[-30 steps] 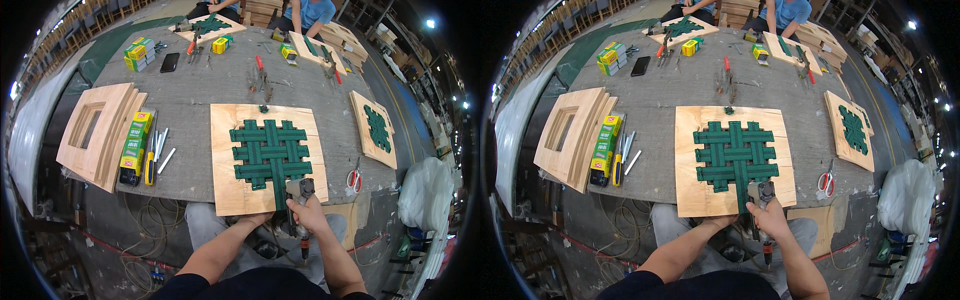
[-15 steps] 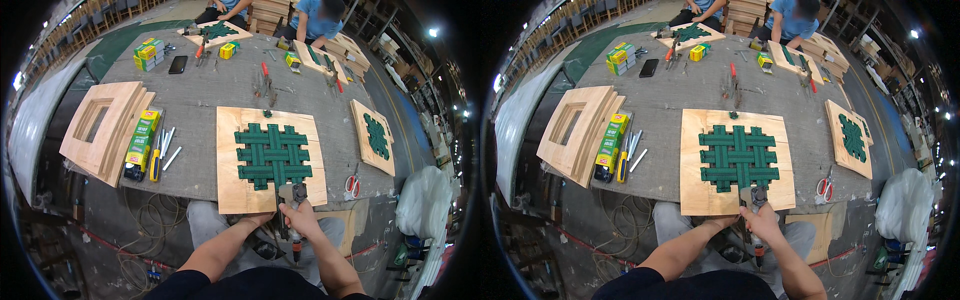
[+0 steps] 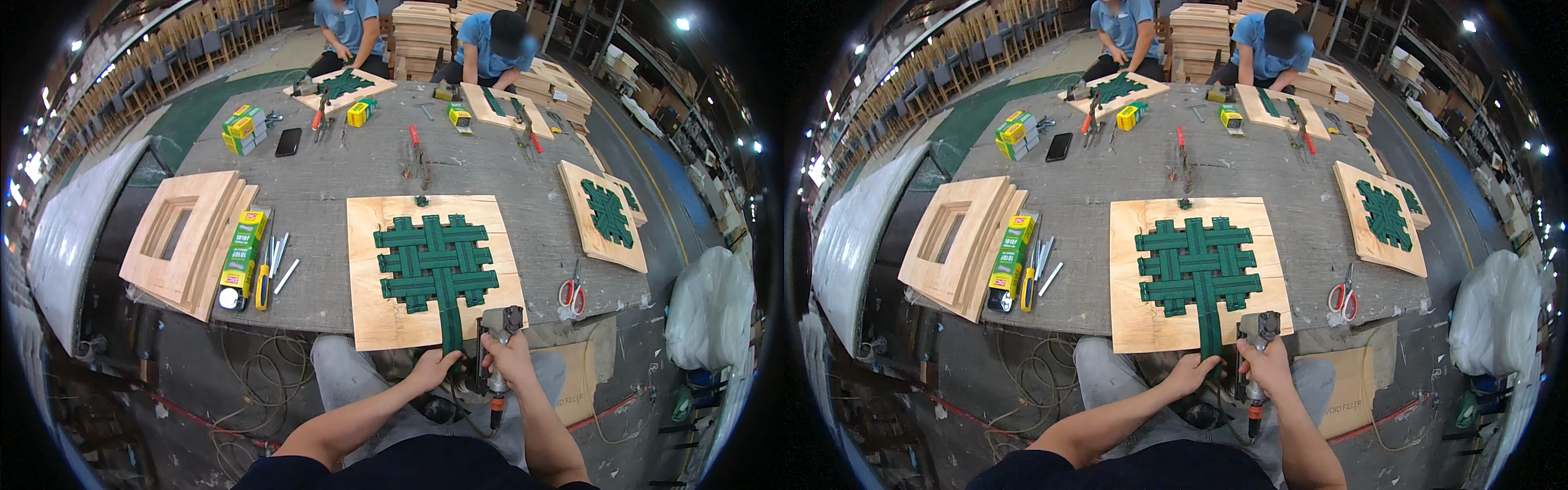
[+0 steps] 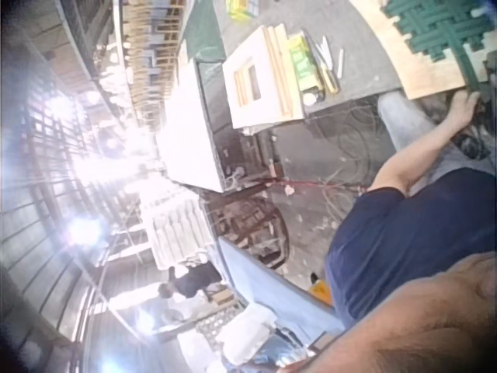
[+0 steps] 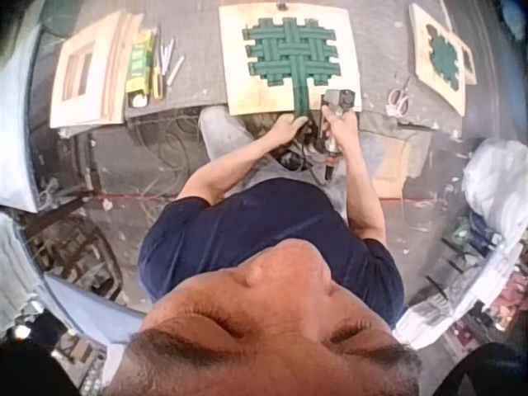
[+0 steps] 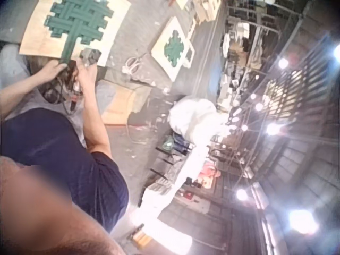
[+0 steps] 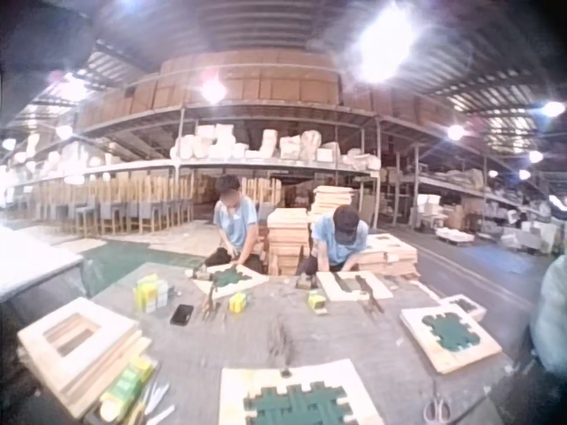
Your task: The person weaves green plastic strips into a wooden frame to create a basket base. They interlace the strips in a crisscross pattern and use a nail gun to secure the ends of the strips to the frame.
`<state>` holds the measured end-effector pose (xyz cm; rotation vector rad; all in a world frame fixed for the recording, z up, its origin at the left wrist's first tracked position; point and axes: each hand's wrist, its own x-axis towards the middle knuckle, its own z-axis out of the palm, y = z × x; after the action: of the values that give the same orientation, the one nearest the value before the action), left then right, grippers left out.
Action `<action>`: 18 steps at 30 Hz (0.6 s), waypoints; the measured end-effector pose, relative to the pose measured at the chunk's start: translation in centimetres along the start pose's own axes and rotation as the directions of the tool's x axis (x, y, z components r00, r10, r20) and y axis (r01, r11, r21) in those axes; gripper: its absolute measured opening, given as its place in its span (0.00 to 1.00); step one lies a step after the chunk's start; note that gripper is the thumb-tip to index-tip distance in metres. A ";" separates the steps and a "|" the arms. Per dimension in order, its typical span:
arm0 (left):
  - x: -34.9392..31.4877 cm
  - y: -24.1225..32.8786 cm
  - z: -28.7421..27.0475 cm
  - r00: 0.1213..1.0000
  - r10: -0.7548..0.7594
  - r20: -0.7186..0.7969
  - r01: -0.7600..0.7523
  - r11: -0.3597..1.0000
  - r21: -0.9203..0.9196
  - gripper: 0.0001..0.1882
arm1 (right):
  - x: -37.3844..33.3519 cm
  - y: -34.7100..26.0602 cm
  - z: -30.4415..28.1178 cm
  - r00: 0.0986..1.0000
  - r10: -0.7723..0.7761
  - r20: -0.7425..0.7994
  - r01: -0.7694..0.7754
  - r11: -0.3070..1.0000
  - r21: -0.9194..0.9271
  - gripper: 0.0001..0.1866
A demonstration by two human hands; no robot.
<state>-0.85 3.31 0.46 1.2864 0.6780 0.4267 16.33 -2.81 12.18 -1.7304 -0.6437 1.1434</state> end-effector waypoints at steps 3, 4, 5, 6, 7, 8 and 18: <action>-2.4 3.0 0.1 0.993 -0.045 -0.105 0.024 0.981 -0.192 0.17 | -0.3 0.3 -0.4 1.000 0.017 -0.009 -0.018 1.000 -0.018 0.14; -3.0 6.0 -0.4 0.987 -0.116 -0.107 0.102 0.986 -0.131 0.17 | -0.4 0.6 -0.8 1.000 0.014 -0.016 -0.014 1.000 -0.008 0.14; -2.4 8.0 -1.6 0.984 -0.153 -0.095 0.137 0.979 -0.152 0.18 | -0.4 0.4 -0.8 1.000 0.004 -0.007 -0.004 1.000 -0.006 0.14; -1.5 9.6 -2.6 0.978 -0.191 -0.080 0.174 0.969 -0.176 0.19 | -0.3 0.1 -0.7 1.000 -0.003 0.001 0.003 1.000 -0.006 0.15; 0.0 11.1 -3.7 0.984 -0.152 -0.090 0.137 0.978 -0.156 0.19 | -0.3 -0.2 -0.7 1.000 -0.010 0.016 0.010 1.000 0.005 0.15; 1.6 12.3 -4.8 0.988 -0.112 -0.102 0.098 0.986 -0.136 0.20 | -0.2 -0.5 -0.6 0.999 -0.020 0.035 0.019 1.000 0.016 0.16; 9.5 12.6 -8.4 0.958 -0.263 -0.115 0.245 0.958 -0.149 0.21 | 2.0 -3.0 1.7 0.989 -0.041 0.145 0.052 0.996 -0.073 0.19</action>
<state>1.49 18.58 9.49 1.0334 0.9020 0.3425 15.87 0.82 13.87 -1.6990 -0.8213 1.2328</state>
